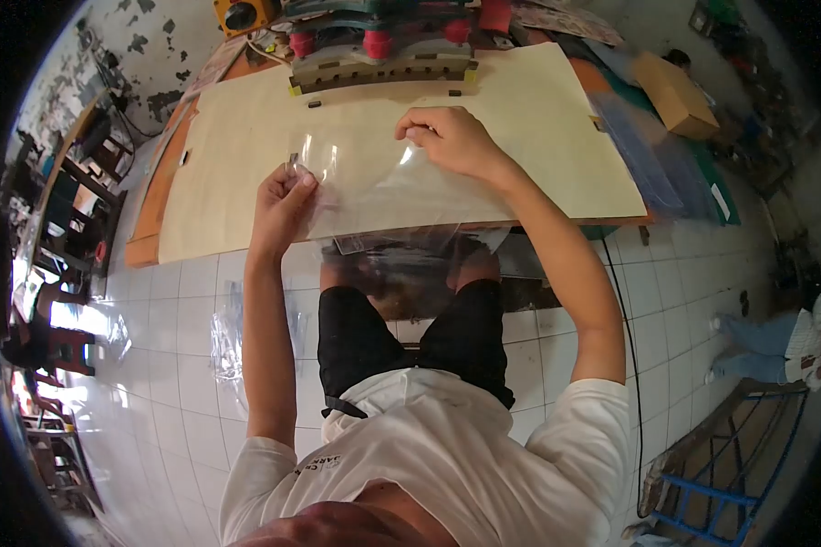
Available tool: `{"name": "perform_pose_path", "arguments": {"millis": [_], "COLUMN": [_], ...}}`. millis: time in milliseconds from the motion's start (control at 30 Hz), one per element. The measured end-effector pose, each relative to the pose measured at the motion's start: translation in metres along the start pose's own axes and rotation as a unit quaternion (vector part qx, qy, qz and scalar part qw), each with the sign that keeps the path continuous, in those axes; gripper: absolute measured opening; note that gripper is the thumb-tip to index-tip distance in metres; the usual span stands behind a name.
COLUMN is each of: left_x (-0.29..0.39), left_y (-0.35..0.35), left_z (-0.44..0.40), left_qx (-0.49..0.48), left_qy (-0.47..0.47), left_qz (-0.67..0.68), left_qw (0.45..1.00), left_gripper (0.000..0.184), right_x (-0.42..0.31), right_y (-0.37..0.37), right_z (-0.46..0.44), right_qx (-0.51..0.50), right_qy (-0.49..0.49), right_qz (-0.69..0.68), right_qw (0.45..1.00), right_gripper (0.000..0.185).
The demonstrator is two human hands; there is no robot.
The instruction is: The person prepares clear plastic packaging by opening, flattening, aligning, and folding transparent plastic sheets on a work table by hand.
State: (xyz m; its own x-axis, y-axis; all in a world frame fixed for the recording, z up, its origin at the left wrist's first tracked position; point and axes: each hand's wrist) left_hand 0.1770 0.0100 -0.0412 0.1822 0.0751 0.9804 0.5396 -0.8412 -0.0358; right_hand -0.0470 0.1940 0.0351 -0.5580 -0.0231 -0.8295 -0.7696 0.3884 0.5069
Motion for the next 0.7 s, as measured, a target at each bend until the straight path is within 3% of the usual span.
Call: {"name": "perform_pose_path", "arguments": {"millis": [100,167,267,400,633,700], "left_x": [0.0,-0.002,-0.001,0.002,0.004,0.002], "left_y": [-0.008,-0.009,-0.01,-0.013,-0.016,-0.018], "left_z": [0.0,0.0,0.002,0.003,0.004,0.004], "left_qx": [0.05,0.066,0.092,0.127,0.15,0.16], "left_qy": [-0.018,-0.022,-0.011,0.004,0.018,0.014], "left_qz": [-0.034,-0.037,-0.053,-0.043,-0.053,-0.089], "left_qw": [0.998,0.997,0.994,0.991,0.987,0.983], "left_gripper": [0.01,0.01,0.011,0.011,0.012,0.011], "right_x": [0.002,0.004,-0.006,-0.013,-0.002,0.004], "right_y": [-0.006,-0.016,-0.027,-0.04,-0.056,-0.051], "right_z": [0.01,0.024,0.047,0.075,0.085,0.082], "right_qx": [0.035,0.15,0.107,0.115,0.162,0.139], "right_qy": [-0.001,0.225,0.258,0.203,0.16,0.138], "right_qz": [0.016,0.197,0.244,0.33,0.326,0.25], "right_qw": [0.999,0.942,0.929,0.915,0.917,0.948], "right_gripper": [0.016,0.024,0.031,0.034,0.035,0.03]}}
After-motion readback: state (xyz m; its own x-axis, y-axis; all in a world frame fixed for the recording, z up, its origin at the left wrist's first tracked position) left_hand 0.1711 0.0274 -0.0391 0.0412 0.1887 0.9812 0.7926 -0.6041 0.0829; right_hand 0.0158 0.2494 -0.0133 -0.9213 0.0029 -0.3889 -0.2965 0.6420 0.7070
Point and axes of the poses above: each hand's wrist, its own z-axis away from the middle knuckle, its own y-axis out of the back of the hand, x = y × z, and after that the axes turned 13 degrees about -z, right-handed
